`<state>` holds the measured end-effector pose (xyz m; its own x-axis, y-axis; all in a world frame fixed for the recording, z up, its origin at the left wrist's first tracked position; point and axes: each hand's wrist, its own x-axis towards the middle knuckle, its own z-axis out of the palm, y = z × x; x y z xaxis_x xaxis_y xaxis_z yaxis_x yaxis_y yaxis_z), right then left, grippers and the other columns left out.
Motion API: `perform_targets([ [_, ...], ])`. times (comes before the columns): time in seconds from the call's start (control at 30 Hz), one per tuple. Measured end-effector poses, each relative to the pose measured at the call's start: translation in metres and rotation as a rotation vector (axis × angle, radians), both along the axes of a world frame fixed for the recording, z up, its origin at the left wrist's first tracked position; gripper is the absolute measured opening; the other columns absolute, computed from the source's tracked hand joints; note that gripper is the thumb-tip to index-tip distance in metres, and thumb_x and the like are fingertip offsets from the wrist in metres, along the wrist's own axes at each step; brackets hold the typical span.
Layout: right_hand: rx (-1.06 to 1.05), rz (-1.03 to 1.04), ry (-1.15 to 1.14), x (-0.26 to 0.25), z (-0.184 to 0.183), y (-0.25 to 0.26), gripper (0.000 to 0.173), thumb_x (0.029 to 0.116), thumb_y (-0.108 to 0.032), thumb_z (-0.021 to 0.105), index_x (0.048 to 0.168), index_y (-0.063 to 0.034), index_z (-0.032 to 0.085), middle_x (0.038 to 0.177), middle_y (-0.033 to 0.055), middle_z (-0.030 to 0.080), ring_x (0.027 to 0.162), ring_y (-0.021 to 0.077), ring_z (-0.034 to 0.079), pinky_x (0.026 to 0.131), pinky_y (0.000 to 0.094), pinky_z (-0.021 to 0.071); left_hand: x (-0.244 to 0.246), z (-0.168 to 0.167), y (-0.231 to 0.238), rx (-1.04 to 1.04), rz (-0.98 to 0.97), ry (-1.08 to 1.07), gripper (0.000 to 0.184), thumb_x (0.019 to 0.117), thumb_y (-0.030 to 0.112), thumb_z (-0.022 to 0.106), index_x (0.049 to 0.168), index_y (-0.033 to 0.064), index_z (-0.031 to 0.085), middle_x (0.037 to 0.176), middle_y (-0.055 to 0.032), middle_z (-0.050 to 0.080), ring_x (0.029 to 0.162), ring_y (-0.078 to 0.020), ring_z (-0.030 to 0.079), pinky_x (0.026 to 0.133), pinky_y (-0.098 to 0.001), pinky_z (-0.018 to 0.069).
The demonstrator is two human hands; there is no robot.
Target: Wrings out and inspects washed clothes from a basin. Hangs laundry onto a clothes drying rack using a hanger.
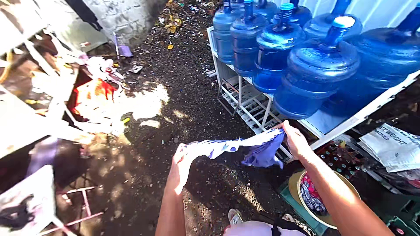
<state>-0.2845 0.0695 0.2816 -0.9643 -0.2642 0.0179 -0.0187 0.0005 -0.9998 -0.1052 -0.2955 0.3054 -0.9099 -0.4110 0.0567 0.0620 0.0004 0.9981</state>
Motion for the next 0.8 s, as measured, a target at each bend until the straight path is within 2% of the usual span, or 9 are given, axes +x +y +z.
perform_targets([
  [0.07,-0.04,-0.009,-0.003,-0.001,0.015,-0.048,0.053,0.1132,-0.034,0.024,0.1,-0.0075,0.068,0.079,-0.0026,0.068,0.076,0.0057,0.066,0.074,0.0276,0.0575,0.021,0.01,-0.032,0.095,0.127,-0.001,0.034,0.1081,0.014,0.033,0.136,-0.0023,0.044,0.117,-0.0137,0.069,0.104,-0.023,0.07,0.089,-0.0416,0.0609],
  [0.13,-0.089,0.0,0.005,-0.001,0.03,-0.094,0.054,0.113,-0.04,0.024,0.098,-0.011,0.068,0.078,-0.0029,0.068,0.075,0.0071,0.067,0.074,0.0292,0.0586,0.039,0.014,-0.06,0.098,0.23,0.014,0.032,0.1093,0.015,0.029,0.134,0.0023,0.045,0.107,-0.0065,0.069,0.094,-0.0158,0.07,0.08,-0.0353,0.0611],
  [0.27,-0.129,0.045,0.01,-0.003,0.059,-0.172,0.061,0.111,-0.052,0.021,0.103,-0.0144,0.069,0.078,-0.0016,0.068,0.07,0.0097,0.065,0.067,0.0327,0.0581,0.068,0.024,-0.119,0.009,0.339,0.063,0.023,0.1067,0.009,0.043,0.128,0.003,0.051,0.121,-0.0079,0.069,0.101,-0.0146,0.069,0.085,-0.0333,0.0588],
  [0.37,-0.14,0.129,0.012,-0.005,0.07,-0.22,0.063,0.1107,-0.053,0.02,0.105,-0.0142,0.069,0.082,-0.0001,0.07,0.074,0.0114,0.067,0.069,0.0351,0.0588,0.089,0.036,-0.155,-0.037,0.382,0.097,0.018,0.1052,0.011,0.048,0.121,0.0077,0.056,0.126,-0.0067,0.07,0.094,-0.0132,0.07,0.079,-0.0281,0.0577],
  [0.47,-0.194,0.181,-0.016,-0.007,0.072,-0.271,0.059,0.1108,-0.053,0.025,0.105,-0.0147,0.069,0.087,-0.001,0.071,0.082,0.0103,0.068,0.077,0.0342,0.059,0.102,0.043,-0.185,-0.06,0.446,0.119,0.01,0.1057,0.012,0.052,0.114,0.0092,0.058,0.094,-0.0022,0.07,0.08,-0.0108,0.068,0.076,-0.0279,0.0591],
  [0.57,-0.261,0.217,-0.151,-0.012,0.07,-0.322,0.055,0.1089,-0.056,0.031,0.109,-0.0147,0.067,0.092,0.0004,0.071,0.087,0.0125,0.069,0.08,0.0365,0.0593,0.115,0.046,-0.216,-0.119,0.52,0.125,0.015,0.0964,0.005,0.065,0.099,0.0135,0.053,0.08,0.0034,0.06,0.068,-0.0064,0.06,0.066,-0.0247,0.0547],
  [0.7,-0.294,0.309,-0.378,-0.026,0.055,-0.389,0.05,0.1084,-0.055,0.036,0.113,-0.0144,0.065,0.095,0.0024,0.07,0.088,0.0149,0.069,0.081,0.0382,0.0594,0.136,0.041,-0.27,-0.224,0.667,0.042,0.047,0.0907,-0.001,0.072,0.134,0.0115,0.058,0.081,-0.0003,0.064,0.062,-0.0087,0.06,0.059,-0.0256,0.0557],
  [0.73,-0.304,0.371,-0.415,-0.031,0.05,-0.405,0.05,0.1092,-0.053,0.035,0.114,-0.0133,0.064,0.095,0.0038,0.071,0.089,0.0158,0.069,0.082,0.0387,0.0597,0.143,0.036,-0.286,-0.294,0.699,0.02,0.043,0.0933,0.003,0.071,0.134,0.0107,0.062,0.082,-0.0013,0.066,0.062,-0.009,0.061,0.06,-0.026,0.0561],
  [0.8,-0.309,0.53,-0.435,-0.041,0.038,-0.442,0.049,0.1115,-0.047,0.032,0.116,-0.0104,0.064,0.097,0.0055,0.072,0.089,0.0157,0.07,0.083,0.0372,0.0605,0.158,0.021,-0.319,-0.429,0.74,0.028,0.022,0.0969,0.007,0.068,0.119,0.0067,0.07,0.082,-0.0003,0.069,0.063,-0.0065,0.061,0.061,-0.0245,0.0542],
])
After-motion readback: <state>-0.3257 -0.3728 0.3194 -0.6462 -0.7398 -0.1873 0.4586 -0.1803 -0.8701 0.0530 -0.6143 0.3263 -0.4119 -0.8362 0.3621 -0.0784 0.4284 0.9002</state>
